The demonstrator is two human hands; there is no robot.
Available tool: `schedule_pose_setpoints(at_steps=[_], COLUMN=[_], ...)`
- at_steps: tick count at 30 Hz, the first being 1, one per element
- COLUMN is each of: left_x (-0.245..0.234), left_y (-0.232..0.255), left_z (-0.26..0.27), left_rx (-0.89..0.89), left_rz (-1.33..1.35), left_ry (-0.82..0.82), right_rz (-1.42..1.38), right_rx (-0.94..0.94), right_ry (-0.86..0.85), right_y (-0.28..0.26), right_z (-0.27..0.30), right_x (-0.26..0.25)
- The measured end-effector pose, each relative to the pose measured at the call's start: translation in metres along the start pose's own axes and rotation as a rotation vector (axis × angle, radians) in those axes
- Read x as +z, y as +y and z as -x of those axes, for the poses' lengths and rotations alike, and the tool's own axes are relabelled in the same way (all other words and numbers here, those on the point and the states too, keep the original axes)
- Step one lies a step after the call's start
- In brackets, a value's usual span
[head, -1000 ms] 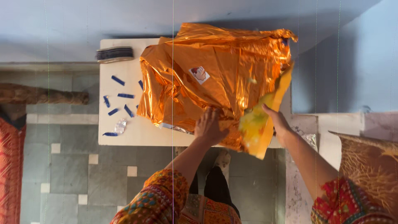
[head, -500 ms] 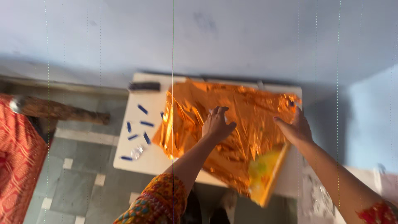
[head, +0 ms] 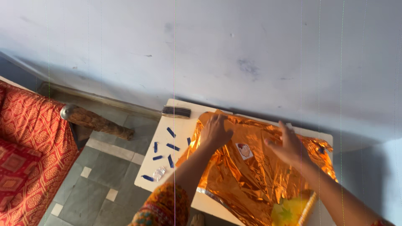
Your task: The person wraps two flat items with gold foil on a white table. They first place a rectangular tin with a deity image into a cardboard box, then wrap a second flat item with a fruit design in gold foil, folding and taping the edges.
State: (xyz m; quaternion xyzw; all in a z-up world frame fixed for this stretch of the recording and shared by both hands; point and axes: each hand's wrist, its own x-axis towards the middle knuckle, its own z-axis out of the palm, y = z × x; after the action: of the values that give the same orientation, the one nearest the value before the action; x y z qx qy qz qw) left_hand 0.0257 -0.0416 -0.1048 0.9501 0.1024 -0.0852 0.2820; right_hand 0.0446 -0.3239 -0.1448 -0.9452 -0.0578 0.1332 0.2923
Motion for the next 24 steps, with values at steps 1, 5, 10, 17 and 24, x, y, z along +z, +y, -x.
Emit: schedule_pose_setpoints(at_steps=[1, 5, 10, 17, 24], left_x=[0.002, 0.027, 0.068, 0.139, 0.173], left_y=[-0.011, -0.053, -0.084, -0.098, -0.069], left_z=[0.000, 0.005, 0.013, 0.072, 0.139], left_rx=[0.000, -0.128, -0.213, -0.148, -0.037], left_rz=[-0.024, -0.025, -0.096, -0.201, -0.396], left_ry=[-0.012, -0.055, -0.147, -0.265, -0.583], right_rz=[0.047, 0.248, 0.343, 0.527, 0.860], right_rx=[0.043, 0.118, 0.003, -0.110, 0.165], right_ry=[-0.054, -0.148, -0.118, -0.280, -0.635], right_y=[-0.005, -0.011, 0.002, 0.046, 0.116], right_z=[-0.002, -0.006, -0.008, 0.031, 0.097], right_x=[0.002, 0.013, 0.046, 0.114, 0.109])
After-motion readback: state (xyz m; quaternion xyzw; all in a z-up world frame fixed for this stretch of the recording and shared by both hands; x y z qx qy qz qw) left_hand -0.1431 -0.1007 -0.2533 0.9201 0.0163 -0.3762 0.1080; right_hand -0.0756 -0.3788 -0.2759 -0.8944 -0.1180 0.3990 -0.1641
